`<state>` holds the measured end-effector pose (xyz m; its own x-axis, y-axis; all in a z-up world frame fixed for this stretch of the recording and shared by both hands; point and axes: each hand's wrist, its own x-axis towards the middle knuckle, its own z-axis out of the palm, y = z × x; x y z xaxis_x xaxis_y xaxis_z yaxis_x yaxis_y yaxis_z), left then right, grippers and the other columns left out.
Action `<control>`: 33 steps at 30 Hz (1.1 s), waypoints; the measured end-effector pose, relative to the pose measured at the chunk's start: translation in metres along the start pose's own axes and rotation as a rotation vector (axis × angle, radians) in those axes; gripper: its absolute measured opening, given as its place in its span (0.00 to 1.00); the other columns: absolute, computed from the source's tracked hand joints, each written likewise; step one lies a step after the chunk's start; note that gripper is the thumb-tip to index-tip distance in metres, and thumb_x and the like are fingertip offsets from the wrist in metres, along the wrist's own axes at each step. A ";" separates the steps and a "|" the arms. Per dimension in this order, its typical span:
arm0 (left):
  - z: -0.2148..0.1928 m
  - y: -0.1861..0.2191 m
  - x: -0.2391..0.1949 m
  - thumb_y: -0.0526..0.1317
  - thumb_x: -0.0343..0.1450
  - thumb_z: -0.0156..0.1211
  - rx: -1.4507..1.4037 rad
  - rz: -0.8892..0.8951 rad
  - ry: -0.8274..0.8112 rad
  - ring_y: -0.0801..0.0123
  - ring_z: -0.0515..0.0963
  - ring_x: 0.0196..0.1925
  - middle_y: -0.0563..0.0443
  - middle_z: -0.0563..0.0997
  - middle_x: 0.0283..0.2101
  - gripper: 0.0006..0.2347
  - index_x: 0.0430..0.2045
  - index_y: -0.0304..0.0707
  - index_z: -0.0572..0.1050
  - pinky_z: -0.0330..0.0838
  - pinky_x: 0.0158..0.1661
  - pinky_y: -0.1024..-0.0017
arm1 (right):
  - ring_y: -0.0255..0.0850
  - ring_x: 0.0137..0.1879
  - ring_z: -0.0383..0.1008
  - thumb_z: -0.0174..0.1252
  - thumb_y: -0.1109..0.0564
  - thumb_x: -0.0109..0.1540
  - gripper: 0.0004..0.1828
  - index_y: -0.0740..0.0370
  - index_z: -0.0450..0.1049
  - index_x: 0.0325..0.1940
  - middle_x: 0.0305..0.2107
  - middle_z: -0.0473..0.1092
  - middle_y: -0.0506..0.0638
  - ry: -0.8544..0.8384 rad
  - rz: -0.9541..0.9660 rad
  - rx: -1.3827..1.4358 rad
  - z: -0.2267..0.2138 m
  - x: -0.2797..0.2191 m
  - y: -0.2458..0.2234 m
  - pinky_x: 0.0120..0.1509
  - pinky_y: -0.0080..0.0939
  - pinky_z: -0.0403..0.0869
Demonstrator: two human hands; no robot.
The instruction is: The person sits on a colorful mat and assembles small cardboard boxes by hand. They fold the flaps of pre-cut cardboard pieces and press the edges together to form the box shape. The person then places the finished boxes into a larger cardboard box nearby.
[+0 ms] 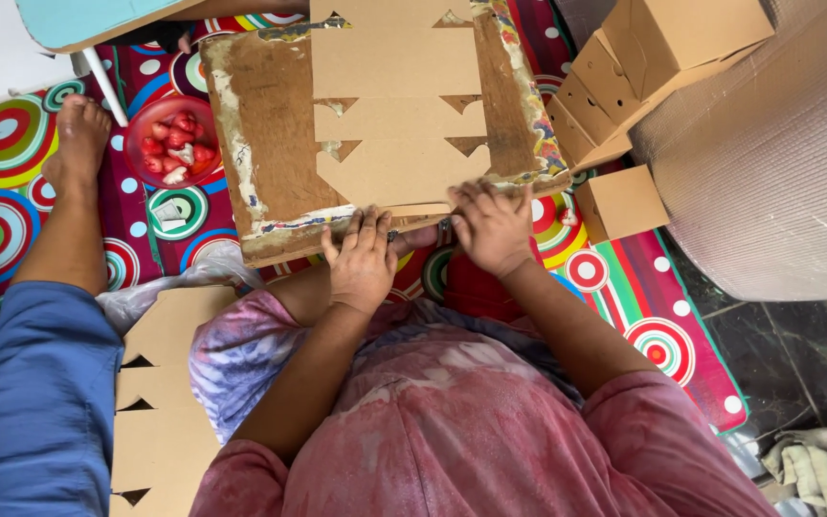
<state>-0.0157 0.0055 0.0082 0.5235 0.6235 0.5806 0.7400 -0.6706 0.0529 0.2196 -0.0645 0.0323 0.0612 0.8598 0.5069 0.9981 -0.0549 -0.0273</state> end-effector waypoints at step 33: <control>-0.005 -0.041 0.002 0.47 0.71 0.60 -0.132 0.161 0.075 0.56 0.78 0.41 0.50 0.76 0.44 0.08 0.40 0.50 0.79 0.72 0.40 0.60 | 0.44 0.51 0.74 0.67 0.40 0.59 0.21 0.44 0.78 0.55 0.41 0.73 0.45 0.166 -0.205 0.420 -0.041 -0.002 -0.033 0.68 0.57 0.64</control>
<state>-0.0468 0.0324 0.0116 0.5939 0.4757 0.6488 0.5850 -0.8090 0.0577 0.1865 -0.0850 0.0677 -0.1038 0.7375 0.6673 0.9070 0.3455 -0.2407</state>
